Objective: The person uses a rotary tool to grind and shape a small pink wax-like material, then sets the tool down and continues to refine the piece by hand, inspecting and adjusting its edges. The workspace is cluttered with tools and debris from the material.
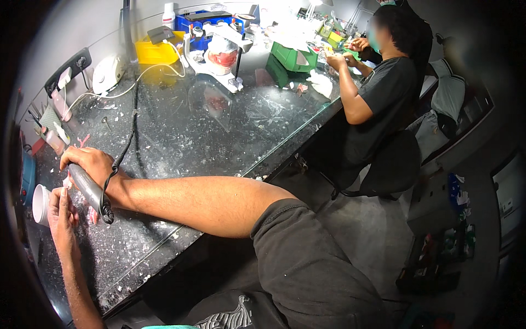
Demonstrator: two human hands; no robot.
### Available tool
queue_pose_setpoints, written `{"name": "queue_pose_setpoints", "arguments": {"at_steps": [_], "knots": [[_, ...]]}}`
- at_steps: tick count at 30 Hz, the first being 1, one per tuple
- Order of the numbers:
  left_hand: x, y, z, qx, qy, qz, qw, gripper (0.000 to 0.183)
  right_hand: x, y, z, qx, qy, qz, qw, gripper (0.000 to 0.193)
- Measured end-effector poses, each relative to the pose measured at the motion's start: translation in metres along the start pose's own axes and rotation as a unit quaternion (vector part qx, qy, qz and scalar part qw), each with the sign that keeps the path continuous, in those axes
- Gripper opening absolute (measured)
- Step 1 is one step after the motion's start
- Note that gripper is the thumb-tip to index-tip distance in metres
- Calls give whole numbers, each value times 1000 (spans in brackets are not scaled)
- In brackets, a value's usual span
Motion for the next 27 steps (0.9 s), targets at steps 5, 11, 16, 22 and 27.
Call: {"name": "queue_pose_setpoints", "arguments": {"at_steps": [5, 11, 16, 22, 27], "knots": [[-14, 0, -3, -67, 14, 49, 996, 14, 2, -1, -1, -8, 39, 28, 999, 20], [15, 11, 4, 55, 59, 29, 996, 15, 9, 7, 3, 1, 12, 15, 1000, 24], [-7, 5, -3, 41, -26, -36, 998, 14, 10, 8, 2, -32, 17, 28, 999, 25], [-2, 1, -1, 25, -2, 26, 999, 11, 9, 8, 2, -24, 8, 27, 999, 24], [-7, -1, -2, 0, 18, 44, 999, 14, 12, 6, 3, -14, -4, 9, 1000, 20]]}}
Point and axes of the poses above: each hand's wrist, its own z-axis away from the middle knuckle, its own x-axis out of the palm, y = z × x, the point moved 1 cm from there along -z, towards the middle knuckle, and after that the axes turned 15 degrees about z, right-handed, at the moved point
